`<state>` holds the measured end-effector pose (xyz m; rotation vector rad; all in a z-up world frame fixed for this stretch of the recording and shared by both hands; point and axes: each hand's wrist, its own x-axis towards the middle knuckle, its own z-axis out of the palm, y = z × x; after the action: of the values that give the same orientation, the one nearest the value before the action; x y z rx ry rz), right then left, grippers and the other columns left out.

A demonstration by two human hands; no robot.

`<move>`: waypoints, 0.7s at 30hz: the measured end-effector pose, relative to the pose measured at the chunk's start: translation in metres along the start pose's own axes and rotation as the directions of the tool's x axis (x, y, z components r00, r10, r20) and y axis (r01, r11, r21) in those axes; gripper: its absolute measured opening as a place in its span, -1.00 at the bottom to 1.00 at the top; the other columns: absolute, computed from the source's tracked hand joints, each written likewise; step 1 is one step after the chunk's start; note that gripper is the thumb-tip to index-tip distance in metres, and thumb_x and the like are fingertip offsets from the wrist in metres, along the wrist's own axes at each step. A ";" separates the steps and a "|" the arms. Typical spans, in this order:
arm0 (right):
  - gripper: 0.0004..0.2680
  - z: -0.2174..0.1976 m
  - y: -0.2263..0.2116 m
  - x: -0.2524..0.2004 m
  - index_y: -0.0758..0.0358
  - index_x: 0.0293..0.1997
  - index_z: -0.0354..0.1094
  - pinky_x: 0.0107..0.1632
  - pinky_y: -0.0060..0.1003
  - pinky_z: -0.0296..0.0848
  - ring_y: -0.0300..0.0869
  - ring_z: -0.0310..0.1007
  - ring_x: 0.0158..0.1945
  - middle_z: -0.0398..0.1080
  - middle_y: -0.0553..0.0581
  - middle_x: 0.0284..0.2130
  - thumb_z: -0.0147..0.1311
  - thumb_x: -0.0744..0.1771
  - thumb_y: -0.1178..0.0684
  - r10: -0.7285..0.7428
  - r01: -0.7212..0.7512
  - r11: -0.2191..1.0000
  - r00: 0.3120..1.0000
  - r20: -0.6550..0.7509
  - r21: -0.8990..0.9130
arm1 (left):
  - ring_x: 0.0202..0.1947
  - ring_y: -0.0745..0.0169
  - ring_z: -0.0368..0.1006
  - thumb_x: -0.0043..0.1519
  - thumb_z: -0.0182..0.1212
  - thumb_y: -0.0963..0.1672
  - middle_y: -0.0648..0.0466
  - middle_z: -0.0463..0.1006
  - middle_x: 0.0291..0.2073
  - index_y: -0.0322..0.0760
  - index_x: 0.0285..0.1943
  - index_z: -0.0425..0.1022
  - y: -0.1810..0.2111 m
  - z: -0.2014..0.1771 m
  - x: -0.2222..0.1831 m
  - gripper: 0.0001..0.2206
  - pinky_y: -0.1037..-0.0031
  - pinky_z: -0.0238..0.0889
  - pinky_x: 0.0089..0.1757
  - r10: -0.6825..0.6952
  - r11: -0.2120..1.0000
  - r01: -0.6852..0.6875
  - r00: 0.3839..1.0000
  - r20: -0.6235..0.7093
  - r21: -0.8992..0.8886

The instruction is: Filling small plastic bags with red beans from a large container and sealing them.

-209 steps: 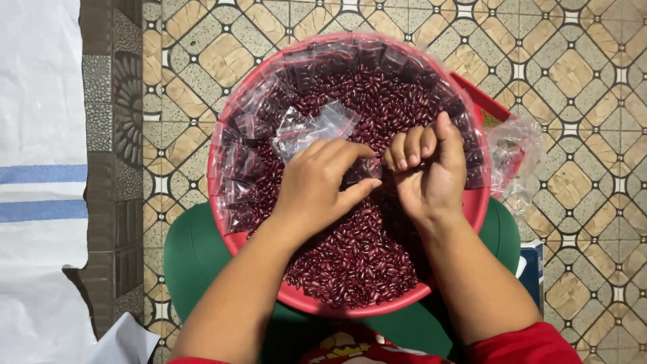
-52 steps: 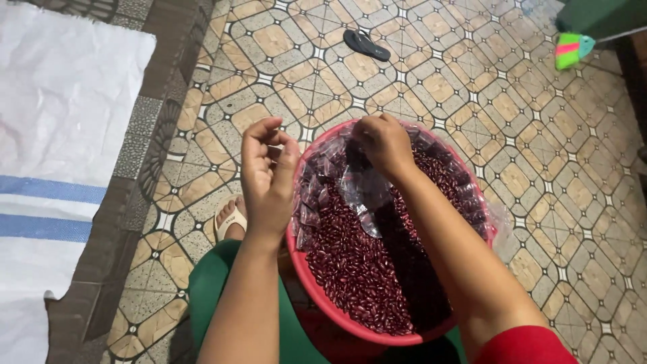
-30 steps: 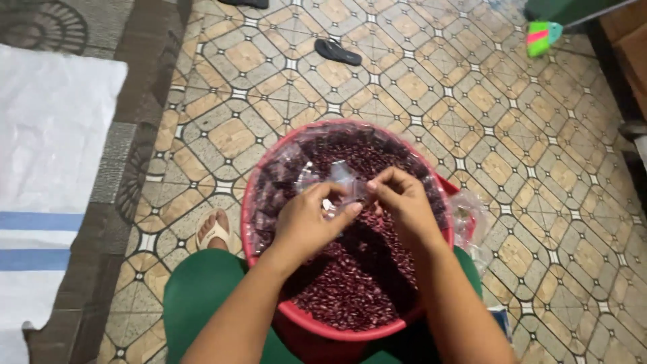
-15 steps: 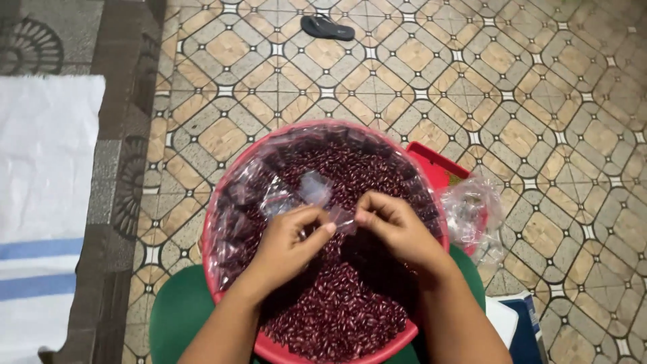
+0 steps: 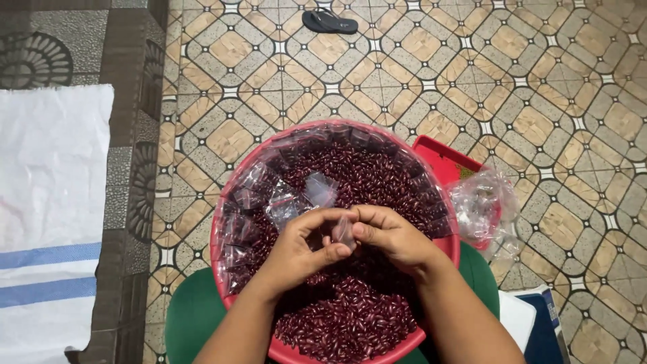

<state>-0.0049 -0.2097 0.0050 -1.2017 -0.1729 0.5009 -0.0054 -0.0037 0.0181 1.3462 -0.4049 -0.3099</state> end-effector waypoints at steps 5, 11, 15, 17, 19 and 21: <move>-0.85 0.002 0.006 0.001 0.40 -0.21 0.38 -0.30 -0.30 0.49 -0.15 0.47 -0.34 0.44 0.19 -0.48 0.05 0.38 0.08 0.000 0.000 0.998 1.000 0.001 0.059 | -0.27 0.38 0.37 0.04 0.51 -0.18 0.05 0.50 -0.38 -0.42 0.12 0.56 -0.011 0.003 0.000 -0.56 0.75 0.35 -0.27 -0.041 0.995 0.038 0.999 -0.035 -0.096; -0.87 -0.004 0.017 0.003 0.38 -0.21 0.35 -0.30 -0.27 0.51 -0.15 0.45 -0.37 0.42 0.16 -0.48 0.05 0.38 0.09 0.007 -0.008 0.996 1.000 0.007 0.094 | -0.32 0.46 0.32 0.04 0.51 -0.17 0.11 0.45 -0.42 -0.36 0.11 0.55 -0.016 0.006 0.000 -0.56 0.76 0.32 -0.28 -0.080 0.983 0.073 0.996 -0.033 -0.168; -0.86 -0.003 0.014 0.004 0.40 -0.22 0.33 -0.30 -0.24 0.50 -0.16 0.38 -0.40 0.35 0.15 -0.50 0.04 0.39 0.09 -0.015 0.013 0.995 1.000 0.016 0.094 | -0.34 0.51 0.31 0.03 0.52 -0.17 0.12 0.45 -0.43 -0.36 0.10 0.55 -0.013 0.006 0.001 -0.57 0.79 0.29 -0.27 -0.097 0.975 0.086 0.994 -0.043 -0.203; -0.85 -0.008 0.022 0.005 0.41 -0.18 0.34 -0.30 -0.25 0.51 -0.13 0.42 -0.38 0.38 0.19 -0.50 0.02 0.39 0.08 -0.017 0.016 0.995 1.000 0.017 0.098 | -0.33 0.50 0.31 0.05 0.51 -0.16 0.11 0.45 -0.43 -0.36 0.10 0.56 -0.012 0.005 0.001 -0.58 0.77 0.30 -0.27 -0.096 0.976 0.086 0.994 -0.044 -0.198; -0.84 -0.012 0.029 0.004 0.42 -0.14 0.36 -0.29 -0.25 0.52 -0.10 0.46 -0.36 0.41 0.24 -0.50 0.00 0.40 0.07 -0.016 0.015 0.994 1.000 0.016 0.105 | -0.33 0.49 0.31 0.07 0.50 -0.15 0.10 0.45 -0.43 -0.35 0.11 0.56 -0.011 0.004 0.001 -0.58 0.74 0.30 -0.27 -0.100 0.977 0.090 0.994 -0.045 -0.196; -0.82 -0.014 0.033 0.003 0.44 -0.09 0.37 -0.30 -0.25 0.52 -0.09 0.48 -0.35 0.43 0.26 -0.50 -0.01 0.40 0.07 -0.019 0.018 0.994 1.000 0.015 0.106 | -0.30 0.41 0.33 0.06 0.50 -0.10 0.03 0.45 -0.41 -0.35 0.11 0.58 -0.011 0.003 0.001 -0.56 0.66 0.31 -0.26 -0.028 0.990 0.024 0.999 -0.028 -0.140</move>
<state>-0.0060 -0.2114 -0.0304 -1.0922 -0.1687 0.4973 -0.0055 -0.0090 0.0077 1.2178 -0.3349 -0.3335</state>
